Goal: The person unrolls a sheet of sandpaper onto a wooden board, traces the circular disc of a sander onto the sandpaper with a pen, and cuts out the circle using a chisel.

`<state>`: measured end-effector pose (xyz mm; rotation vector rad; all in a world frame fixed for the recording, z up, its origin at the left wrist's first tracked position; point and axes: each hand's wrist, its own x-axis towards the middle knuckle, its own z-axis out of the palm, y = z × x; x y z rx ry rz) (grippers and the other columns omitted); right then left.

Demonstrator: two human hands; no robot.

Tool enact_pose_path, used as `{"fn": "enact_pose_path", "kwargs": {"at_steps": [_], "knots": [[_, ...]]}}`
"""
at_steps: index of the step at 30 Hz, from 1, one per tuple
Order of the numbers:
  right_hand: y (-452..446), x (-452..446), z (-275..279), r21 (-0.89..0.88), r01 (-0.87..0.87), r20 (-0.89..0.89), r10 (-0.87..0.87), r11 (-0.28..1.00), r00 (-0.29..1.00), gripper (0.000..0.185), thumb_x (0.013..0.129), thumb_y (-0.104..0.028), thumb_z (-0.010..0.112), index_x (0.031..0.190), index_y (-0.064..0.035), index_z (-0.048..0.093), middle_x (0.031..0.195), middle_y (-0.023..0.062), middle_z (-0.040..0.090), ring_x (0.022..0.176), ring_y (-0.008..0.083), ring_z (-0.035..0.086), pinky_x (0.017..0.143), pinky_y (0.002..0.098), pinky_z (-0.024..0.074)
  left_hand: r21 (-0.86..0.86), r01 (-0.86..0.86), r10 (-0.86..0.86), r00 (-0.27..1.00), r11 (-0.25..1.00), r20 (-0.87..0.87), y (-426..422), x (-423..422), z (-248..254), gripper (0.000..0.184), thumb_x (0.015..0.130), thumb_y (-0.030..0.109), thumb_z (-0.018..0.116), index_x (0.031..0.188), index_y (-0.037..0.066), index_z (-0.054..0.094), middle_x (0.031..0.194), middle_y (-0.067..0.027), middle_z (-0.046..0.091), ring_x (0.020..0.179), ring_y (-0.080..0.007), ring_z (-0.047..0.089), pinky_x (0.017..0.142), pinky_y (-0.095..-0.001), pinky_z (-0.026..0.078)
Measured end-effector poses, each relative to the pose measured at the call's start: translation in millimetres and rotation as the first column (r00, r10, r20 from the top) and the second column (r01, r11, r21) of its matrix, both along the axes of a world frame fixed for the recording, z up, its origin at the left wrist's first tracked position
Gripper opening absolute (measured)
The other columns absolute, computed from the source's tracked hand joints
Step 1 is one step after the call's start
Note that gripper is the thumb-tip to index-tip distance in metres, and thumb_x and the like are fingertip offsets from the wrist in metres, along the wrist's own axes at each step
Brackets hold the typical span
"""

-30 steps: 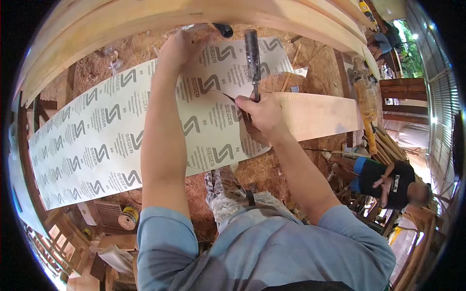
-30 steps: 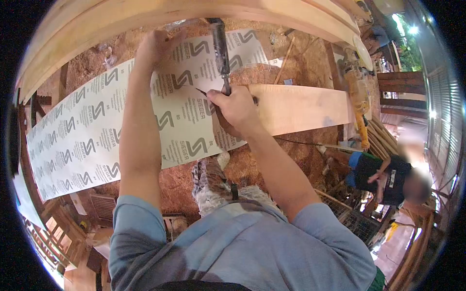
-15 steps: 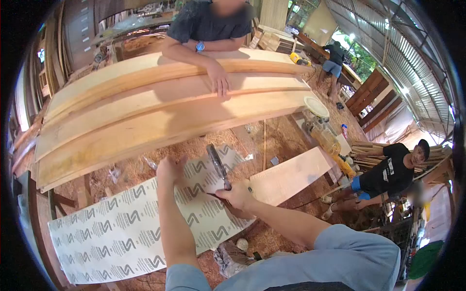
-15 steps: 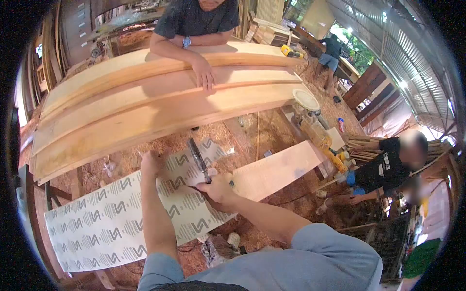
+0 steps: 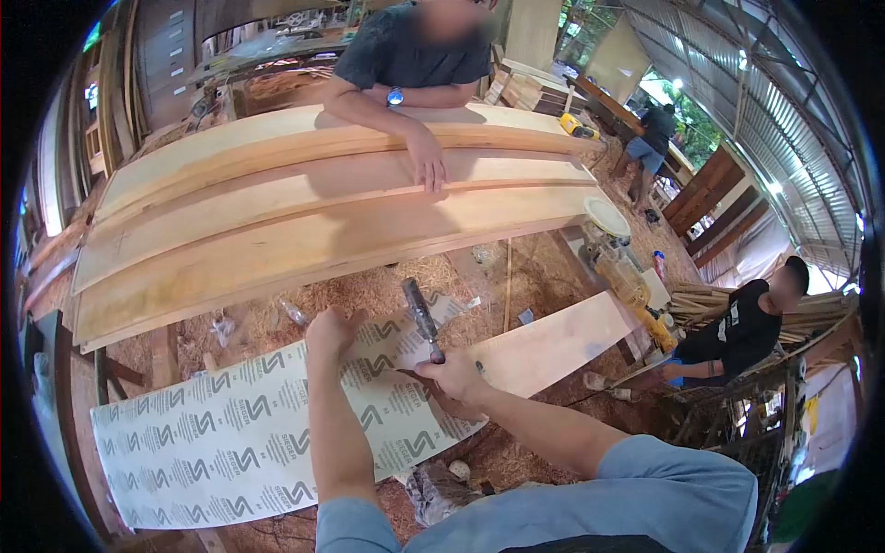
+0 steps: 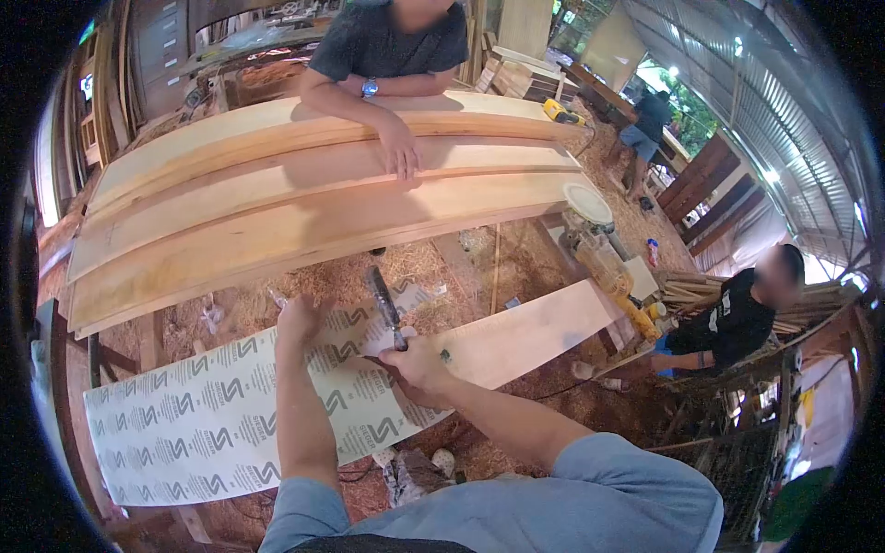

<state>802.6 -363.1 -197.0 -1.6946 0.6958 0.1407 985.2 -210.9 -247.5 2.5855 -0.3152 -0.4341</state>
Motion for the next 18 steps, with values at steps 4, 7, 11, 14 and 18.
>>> {"fn": "enact_pose_path", "kwargs": {"at_steps": [4,7,11,14,18], "knots": [[-2,-5,-21,0.087,0.100,0.122,-0.110,0.991,0.986,0.028,0.084,-0.025,0.075,0.078,0.0018,0.068,0.064,0.0072,0.064,0.051,0.0146,0.058,0.047,0.0338,0.0444,-0.075,0.030,-0.026,0.998,0.997,0.052,1,1,-3,0.052,0.088,0.052,0.065,0.095,0.001,0.072,0.098,-0.0246,0.071,0.097,-0.0407,0.068,0.086,-0.0487,0.052],[0,-5,-20,0.055,0.107,0.169,-0.115,0.993,0.979,0.026,0.084,-0.023,0.075,0.078,0.0008,0.067,0.062,0.0060,0.062,0.051,0.0138,0.057,0.048,0.0338,0.0442,-0.052,0.053,-0.050,0.997,0.997,0.057,1,2,-5,0.051,0.089,0.051,0.065,0.096,0.000,0.072,0.098,-0.0248,0.071,0.097,-0.0408,0.068,0.086,-0.0485,0.052],[0,-4,-18,0.009,0.108,0.202,-0.108,0.994,0.973,0.024,0.084,-0.022,0.074,0.081,0.0008,0.067,0.062,0.0063,0.062,0.052,0.0144,0.058,0.049,0.0342,0.0447,-0.014,0.074,-0.074,0.997,0.997,0.022,-1,4,1,0.052,0.090,0.051,0.064,0.096,0.000,0.072,0.098,-0.0249,0.071,0.097,-0.0406,0.068,0.086,-0.0485,0.053],[4,-3,-18,0.028,0.149,0.179,-0.152,0.988,0.972,0.025,0.084,-0.022,0.074,0.081,0.0013,0.066,0.063,0.0068,0.063,0.058,0.0157,0.059,0.054,0.0343,0.0463,0.016,0.077,-0.077,0.997,0.997,-0.011,-2,4,2,0.053,0.090,0.051,0.063,0.095,-0.001,0.072,0.098,-0.0249,0.071,0.098,-0.0405,0.068,0.087,-0.0486,0.053],[11,1,13,0.067,0.158,0.025,-0.160,0.985,0.987,0.009,0.091,0.004,0.060,0.098,0.0080,0.063,0.090,0.0164,0.068,0.083,0.0249,0.069,0.078,0.0385,0.0568,0.016,0.079,-0.079,0.996,0.997,0.029,-2,5,-8,0.053,0.090,0.051,0.063,0.094,-0.001,0.072,0.098,-0.0249,0.071,0.097,-0.0407,0.068,0.087,-0.0486,0.053]]}}
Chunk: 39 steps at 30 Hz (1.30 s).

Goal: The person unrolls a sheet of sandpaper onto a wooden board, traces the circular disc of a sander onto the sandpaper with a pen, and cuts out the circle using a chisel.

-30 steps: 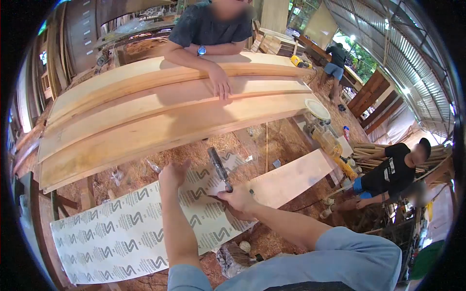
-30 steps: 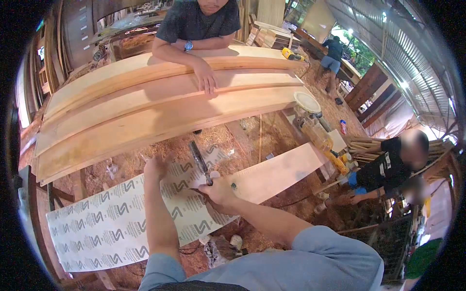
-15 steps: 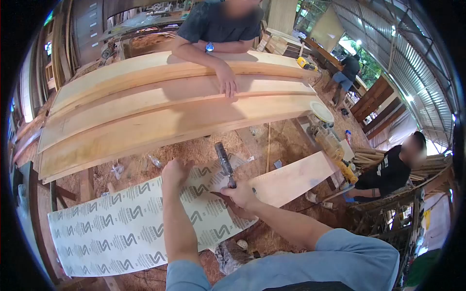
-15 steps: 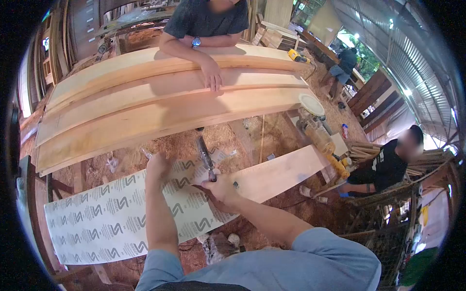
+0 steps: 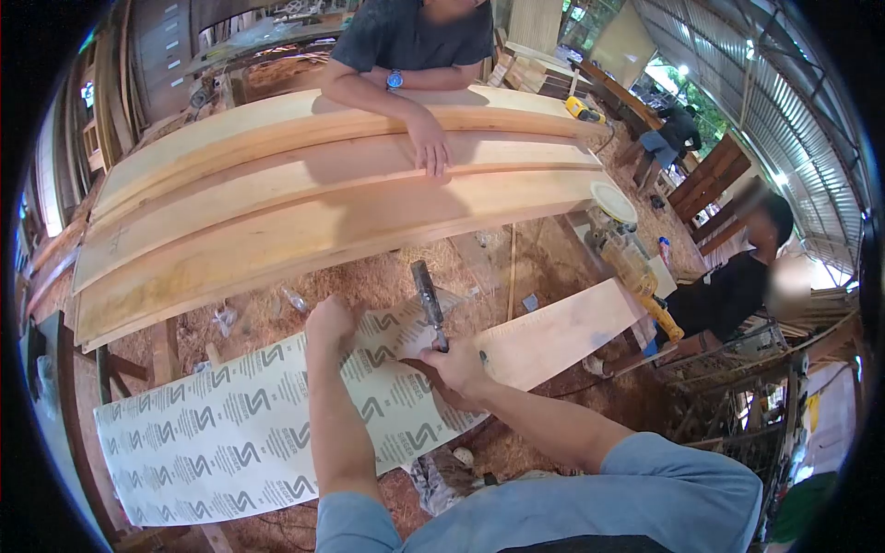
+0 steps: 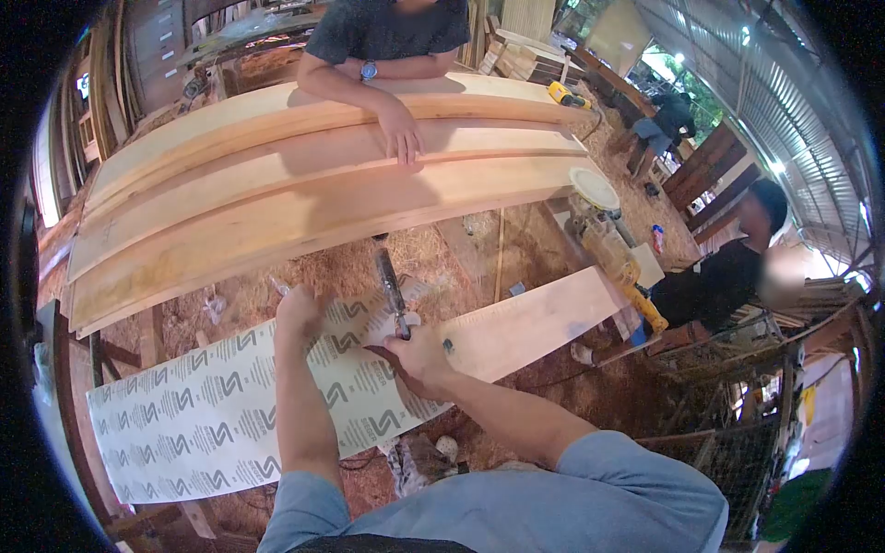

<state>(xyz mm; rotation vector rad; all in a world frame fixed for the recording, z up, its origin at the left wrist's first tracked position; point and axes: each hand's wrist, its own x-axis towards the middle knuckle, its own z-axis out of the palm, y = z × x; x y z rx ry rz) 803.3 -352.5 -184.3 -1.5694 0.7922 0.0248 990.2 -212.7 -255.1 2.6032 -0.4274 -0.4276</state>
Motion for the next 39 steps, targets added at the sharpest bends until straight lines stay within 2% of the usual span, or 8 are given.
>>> {"fn": "enact_pose_path", "kwargs": {"at_steps": [15,18,22,26,28,32,35,39], "knots": [[-13,4,-69,-0.333,-0.203,-0.081,0.186,0.921,0.979,0.025,0.082,-0.017,0.074,0.097,0.0038,0.072,0.086,0.0168,0.072,0.074,0.0216,0.068,0.068,0.0386,0.0503,-0.297,-0.220,0.316,0.890,0.929,0.328,70,-23,31,0.039,0.086,0.038,0.070,0.099,0.001,0.070,0.118,-0.0196,0.066,0.108,-0.0393,0.062,0.098,-0.0472,0.045],[-12,4,-63,-0.304,-0.138,-0.036,0.134,0.943,0.990,0.021,0.084,-0.014,0.071,0.095,0.0041,0.072,0.082,0.0151,0.072,0.074,0.0202,0.067,0.068,0.0370,0.0503,-0.680,-0.315,0.674,0.647,0.663,0.357,168,-51,14,0.036,0.085,0.024,0.078,0.105,-0.004,0.068,0.121,-0.0159,0.064,0.114,-0.0334,0.059,0.103,-0.0435,0.043],[-9,-7,-62,-0.335,-0.068,0.141,0.122,0.940,0.983,0.022,0.087,-0.016,0.070,0.092,0.0054,0.071,0.078,0.0143,0.071,0.073,0.0205,0.067,0.068,0.0367,0.0499,-0.265,-0.943,0.911,0.079,0.199,0.405,339,-112,-7,0.054,0.091,0.037,0.069,0.124,-0.005,0.060,0.134,-0.0234,0.055,0.122,-0.0350,0.055,0.102,-0.0447,0.048],[-17,-6,-110,-0.289,-0.061,0.277,0.144,0.956,0.950,0.025,0.087,-0.020,0.070,0.092,0.0044,0.070,0.076,0.0166,0.070,0.072,0.0243,0.067,0.069,0.0369,0.0504,-0.124,-0.988,0.933,-0.131,-0.094,0.334,474,-141,-47,0.059,0.093,0.032,0.068,0.134,-0.008,0.055,0.143,-0.0213,0.050,0.128,-0.0330,0.053,0.099,-0.0428,0.051],[-22,-5,-125,-0.427,-0.011,0.317,0.161,0.904,0.934,0.026,0.086,-0.022,0.070,0.096,0.0025,0.071,0.078,0.0146,0.070,0.072,0.0245,0.067,0.069,0.0387,0.0507,-0.887,-0.383,0.907,0.219,-0.258,-0.359,512,-148,-72,0.047,0.088,0.018,0.073,0.122,-0.012,0.060,0.131,-0.0206,0.059,0.114,-0.0307,0.062,0.089,-0.0427,0.055],[-27,-10,-94,-0.601,-0.270,0.188,0.461,0.752,0.868,0.027,0.092,-0.021,0.063,0.104,0.0021,0.067,0.086,0.0112,0.070,0.072,0.0225,0.065,0.067,0.0373,0.0507,-0.701,-0.396,0.781,-0.074,-0.593,-0.620,487,-157,-5,0.033,0.081,0.010,0.079,0.104,-0.011,0.066,0.104,-0.0185,0.068,0.082,-0.0295,0.067,0.069,-0.0449,0.058],[-23,-7,-103,-0.329,-0.197,0.276,0.293,0.924,0.915,0.024,0.096,-0.020,0.059,0.110,-0.0002,0.061,0.091,0.0100,0.068,0.071,0.0205,0.063,0.060,0.0342,0.0489,-0.786,-0.247,0.671,0.416,-0.566,-0.614,503,-166,4,0.041,0.091,0.016,0.068,0.124,-0.008,0.057,0.113,-0.0162,0.067,0.097,-0.0297,0.068,0.083,-0.0423,0.058],[7,-7,-91,0.223,-0.193,0.298,0.122,0.956,0.947,0.021,0.098,-0.020,0.058,0.113,-0.0049,0.057,0.083,0.0047,0.060,0.059,0.0128,0.056,0.046,0.0278,0.0433,-0.802,-0.313,0.639,0.487,-0.509,-0.595,526,-149,26,0.047,0.083,0.005,0.061,0.128,-0.006,0.053,0.112,-0.0149,0.066,0.098,-0.0285,0.066,0.087,-0.0399,0.054]]}}
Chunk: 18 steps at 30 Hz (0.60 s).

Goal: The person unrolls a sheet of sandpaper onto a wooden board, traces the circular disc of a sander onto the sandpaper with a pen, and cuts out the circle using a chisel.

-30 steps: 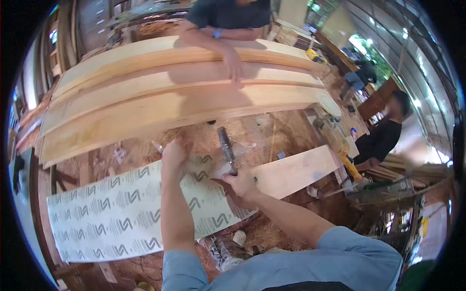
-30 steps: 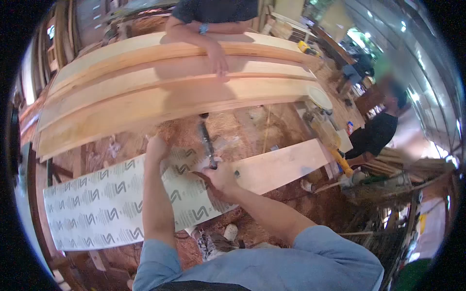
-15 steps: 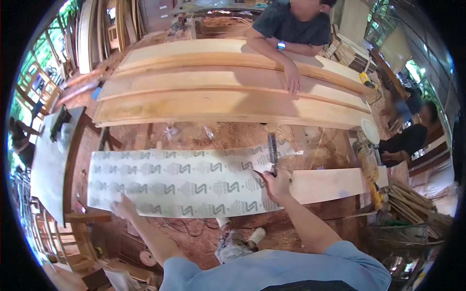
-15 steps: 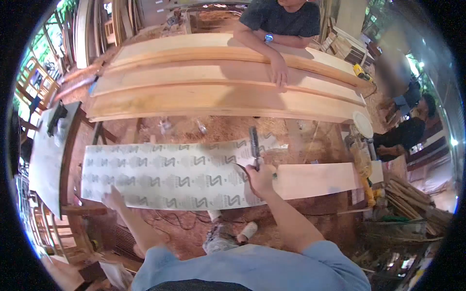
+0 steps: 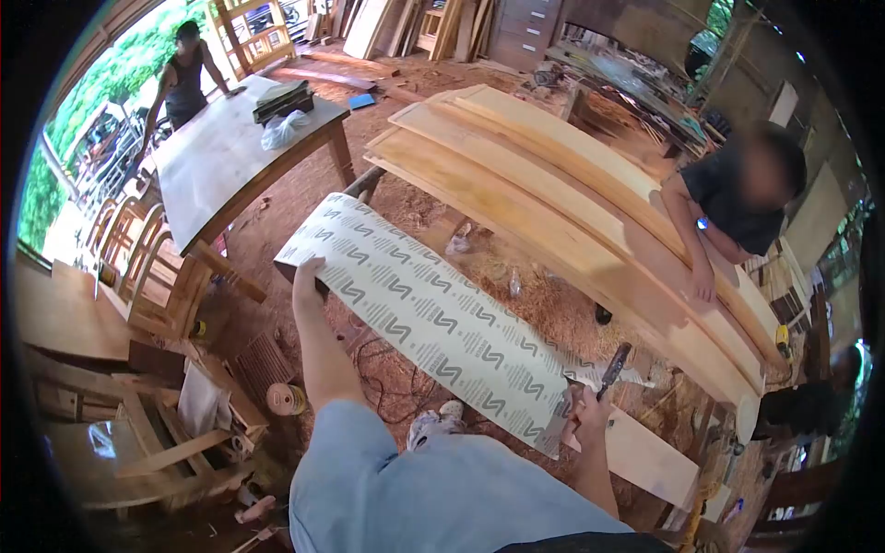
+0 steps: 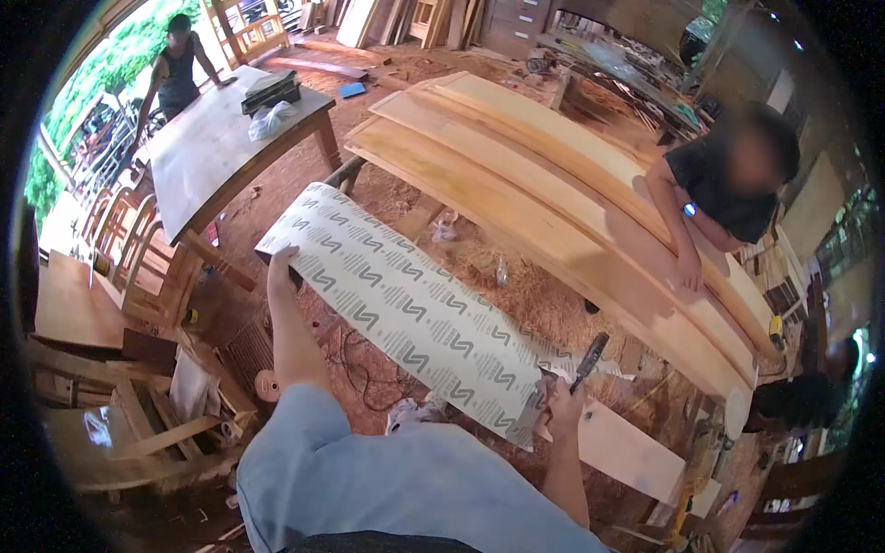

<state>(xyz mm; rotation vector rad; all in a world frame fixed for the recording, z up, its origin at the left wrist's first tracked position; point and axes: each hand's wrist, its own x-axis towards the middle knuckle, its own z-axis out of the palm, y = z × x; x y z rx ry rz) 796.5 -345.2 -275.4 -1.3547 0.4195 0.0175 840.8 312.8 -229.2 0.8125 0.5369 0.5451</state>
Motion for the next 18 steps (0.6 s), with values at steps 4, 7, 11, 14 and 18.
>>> {"fn": "enact_pose_path", "kwargs": {"at_steps": [4,7,11,14,18], "knots": [[13,13,14,-0.082,-0.026,-0.027,0.024,0.996,0.999,0.024,0.099,-0.010,0.055,0.122,-0.0061,0.052,0.081,-0.0013,0.053,0.060,0.0085,0.048,0.049,0.0255,0.0416,0.122,-0.007,0.016,0.997,0.992,-0.069,-1,6,30,0.043,0.082,0.000,0.058,0.124,-0.001,0.055,0.112,-0.0124,0.064,0.098,-0.0266,0.064,0.086,-0.0385,0.053],[25,23,39,0.010,-0.043,0.020,0.042,0.999,0.999,0.016,0.100,-0.015,0.055,0.114,-0.0098,0.050,0.072,-0.0009,0.050,0.046,0.0097,0.043,0.039,0.0274,0.0396,0.285,-0.044,0.067,0.995,0.958,-0.074,-6,14,74,0.039,0.082,-0.002,0.056,0.121,0.002,0.056,0.108,-0.0110,0.065,0.097,-0.0262,0.064,0.086,-0.0379,0.053],[32,36,79,0.099,-0.062,0.005,0.062,0.993,0.998,0.015,0.100,-0.023,0.058,0.103,-0.0087,0.061,0.067,-0.0032,0.049,0.047,0.0091,0.044,0.040,0.0275,0.0389,0.252,-0.137,0.128,0.990,0.958,0.052,15,6,138,0.039,0.082,0.007,0.059,0.120,0.001,0.057,0.105,-0.0117,0.065,0.090,-0.0271,0.067,0.078,-0.0388,0.057],[44,41,122,0.213,-0.099,0.004,0.101,0.972,0.995,0.034,0.102,-0.033,0.056,0.121,-0.0077,0.066,0.068,-0.0035,0.050,0.051,0.0075,0.043,0.042,0.0238,0.0353,0.298,-0.256,0.220,0.964,0.920,0.151,12,12,196,0.040,0.079,0.009,0.062,0.118,-0.002,0.059,0.101,-0.0127,0.065,0.084,-0.0257,0.068,0.074,-0.0402,0.058],[46,56,129,0.254,-0.075,0.257,0.008,0.964,0.966,0.043,0.103,-0.035,0.053,0.133,-0.0057,0.062,0.066,-0.0051,0.044,0.051,0.0046,0.032,0.047,0.0201,0.0316,0.354,-0.244,0.116,0.931,0.903,0.346,-13,48,291,0.041,0.080,0.003,0.065,0.120,0.001,0.056,0.098,-0.0129,0.063,0.084,-0.0267,0.068,0.072,-0.0419,0.060]]}}
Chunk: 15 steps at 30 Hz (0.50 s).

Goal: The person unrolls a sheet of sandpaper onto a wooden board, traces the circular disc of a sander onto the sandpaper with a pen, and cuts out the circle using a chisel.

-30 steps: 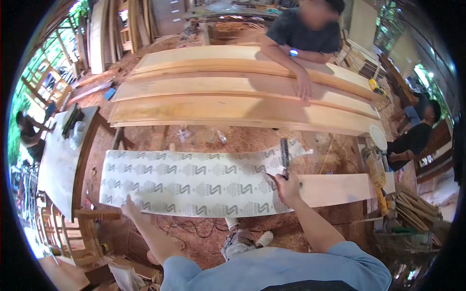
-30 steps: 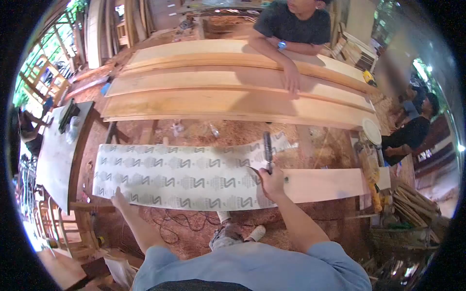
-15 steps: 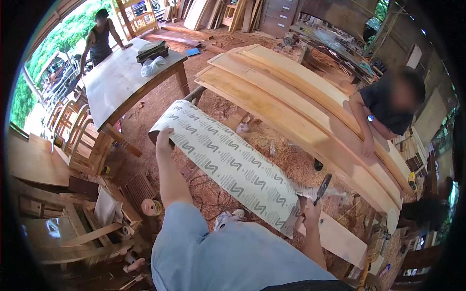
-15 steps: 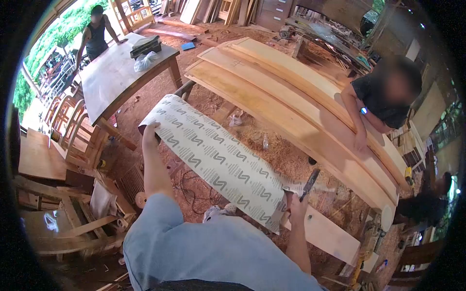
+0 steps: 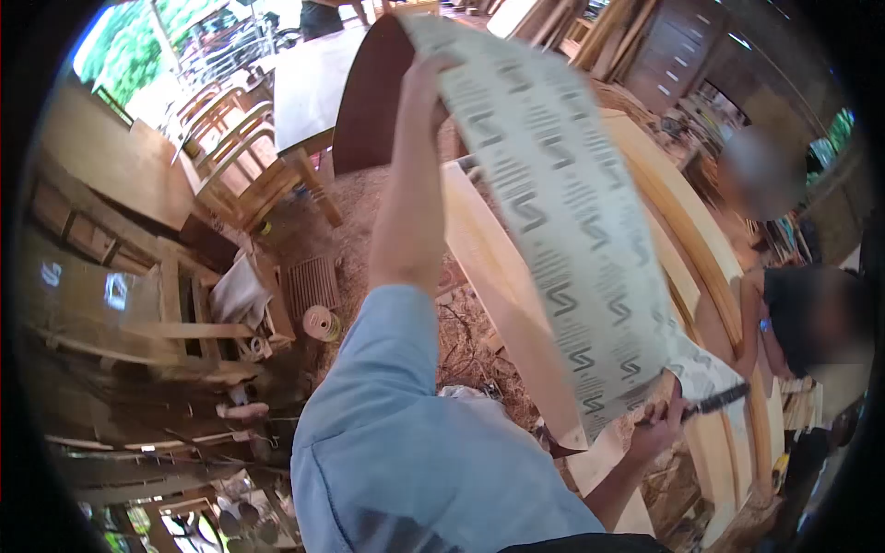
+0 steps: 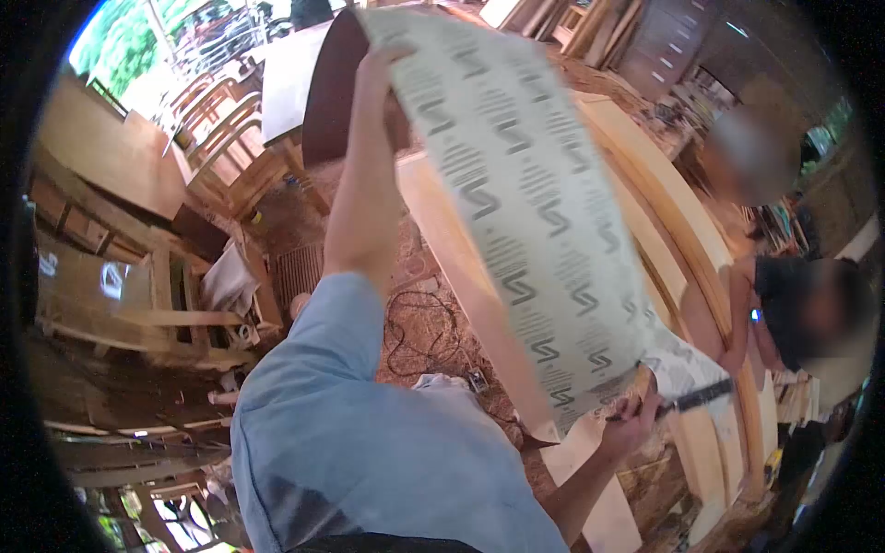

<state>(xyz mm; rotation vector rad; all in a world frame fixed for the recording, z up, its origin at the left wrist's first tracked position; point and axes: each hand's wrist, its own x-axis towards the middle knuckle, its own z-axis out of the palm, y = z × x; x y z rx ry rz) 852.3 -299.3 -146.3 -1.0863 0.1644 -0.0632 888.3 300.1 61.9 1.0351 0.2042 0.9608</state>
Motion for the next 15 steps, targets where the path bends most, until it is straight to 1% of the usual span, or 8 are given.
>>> {"fn": "enact_pose_path", "kwargs": {"at_steps": [3,5,7,9,11,12,14,15], "knots": [[-7,-15,-1,-0.032,0.025,0.141,-0.021,0.999,0.990,0.046,0.103,-0.032,0.054,0.139,-0.0026,0.057,0.067,-0.0065,0.040,0.051,0.0037,0.026,0.050,0.0190,0.0303,0.052,0.371,-0.374,0.914,0.927,0.155,-9,57,44,0.039,0.079,0.006,0.067,0.116,-0.001,0.059,0.096,-0.0150,0.065,0.086,-0.0280,0.069,0.070,-0.0449,0.060],[4,-38,21,0.027,0.193,-0.056,-0.192,0.981,0.980,0.047,0.103,-0.032,0.056,0.136,0.0004,0.059,0.066,-0.0073,0.033,0.051,0.0038,0.022,0.049,0.0214,0.0237,0.179,0.468,-0.499,0.837,0.866,0.225,-29,114,53,0.043,0.089,0.026,0.068,0.121,-0.001,0.061,0.100,-0.0136,0.070,0.091,-0.0281,0.071,0.077,-0.0419,0.058],[-20,-47,-7,-0.003,0.155,-0.048,-0.155,0.988,0.987,0.048,0.103,-0.032,0.056,0.138,0.0006,0.057,0.066,-0.0068,0.033,0.051,0.0041,0.023,0.049,0.0215,0.0237,0.317,0.564,-0.641,0.726,0.762,0.250,-74,127,88,0.041,0.091,0.024,0.066,0.123,-0.001,0.057,0.102,-0.0090,0.067,0.091,-0.0257,0.069,0.079,-0.0404,0.058],[-20,-50,-16,-0.027,0.124,-0.046,-0.126,0.992,0.991,0.049,0.103,-0.032,0.057,0.139,0.0007,0.056,0.066,-0.0064,0.033,0.051,0.0044,0.023,0.050,0.0215,0.0237,0.834,-0.056,-0.473,0.802,0.548,0.365,-60,222,101,0.033,0.092,0.017,0.064,0.119,-0.002,0.060,0.099,-0.0091,0.068,0.088,-0.0223,0.068,0.080,-0.0365,0.057],[-10,-55,-10,-0.033,0.096,-0.012,-0.096,0.995,0.995,0.050,0.103,-0.032,0.056,0.139,0.0017,0.056,0.067,-0.0062,0.034,0.051,0.0048,0.024,0.051,0.0221,0.0252,0.924,-0.137,-0.279,0.929,0.356,0.245,-62,294,133,0.030,0.090,0.011,0.065,0.116,-0.002,0.062,0.094,-0.0080,0.069,0.087,-0.0182,0.067,0.077,-0.0328,0.055],[-8,-56,-10,-0.033,0.089,-0.001,-0.089,0.995,0.996,0.050,0.103,-0.032,0.056,0.139,0.0020,0.055,0.067,-0.0062,0.034,0.051,0.0049,0.024,0.051,0.0223,0.0257,0.927,-0.133,-0.285,0.928,0.351,0.241,-72,298,141,0.030,0.090,0.011,0.065,0.116,-0.002,0.062,0.094,-0.0080,0.069,0.087,-0.0182,0.067,0.077,-0.0328,0.055],[-10,-53,-15,-0.039,0.087,-0.005,-0.087,0.995,0.996,0.049,0.102,-0.031,0.057,0.138,0.0031,0.056,0.067,-0.0061,0.034,0.050,0.0061,0.025,0.052,0.0235,0.0285,0.610,0.438,-0.695,0.663,0.661,0.277,-97,302,156,0.020,0.090,0.013,0.064,0.105,-0.001,0.066,0.091,-0.0064,0.069,0.088,-0.0151,0.066,0.078,-0.0311,0.054],[-9,-52,-12,-0.037,0.090,-0.010,-0.090,0.995,0.996,0.049,0.102,-0.031,0.057,0.138,0.0031,0.056,0.067,-0.0061,0.034,0.050,0.0061,0.025,0.052,0.0235,0.0285,0.609,0.442,-0.698,0.662,0.658,0.273,-104,282,152,0.020,0.090,0.013,0.064,0.105,-0.001,0.066,0.091,-0.0064,0.069,0.088,-0.0151,0.066,0.078,-0.0311,0.054]]}}
